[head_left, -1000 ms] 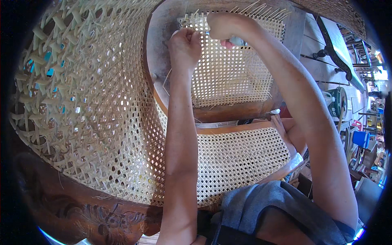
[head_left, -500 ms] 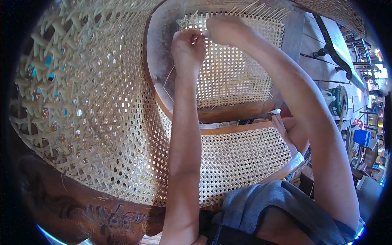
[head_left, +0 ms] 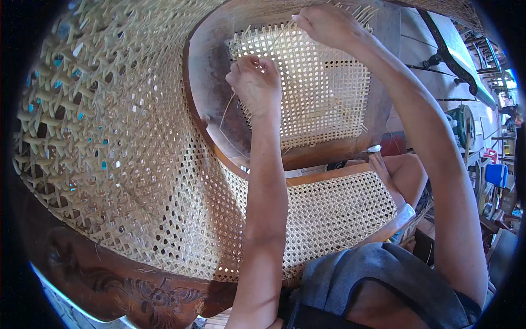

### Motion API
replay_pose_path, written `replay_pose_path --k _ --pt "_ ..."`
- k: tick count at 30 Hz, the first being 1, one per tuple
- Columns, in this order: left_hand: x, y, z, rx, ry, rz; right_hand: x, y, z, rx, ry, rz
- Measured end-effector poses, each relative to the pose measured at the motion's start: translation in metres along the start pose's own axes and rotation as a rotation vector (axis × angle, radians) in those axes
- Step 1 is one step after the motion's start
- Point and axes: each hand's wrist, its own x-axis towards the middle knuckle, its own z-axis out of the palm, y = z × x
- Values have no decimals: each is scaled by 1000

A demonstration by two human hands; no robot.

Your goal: Repairing or weaving a rattan chair back using natural fibers and cutting tools.

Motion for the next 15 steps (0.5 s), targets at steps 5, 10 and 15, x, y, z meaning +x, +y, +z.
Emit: replay_pose_path --k 5,10,15 --pt "1 -2 -2 106 -67 38 -6 5 -1 55 53 -89" --pt "0 12 -7 24 -93 -9 -11 49 -9 -105 251 -32" --pt "13 -3 -8 -231 -21 -79 -23 72 -21 137 412 -98"
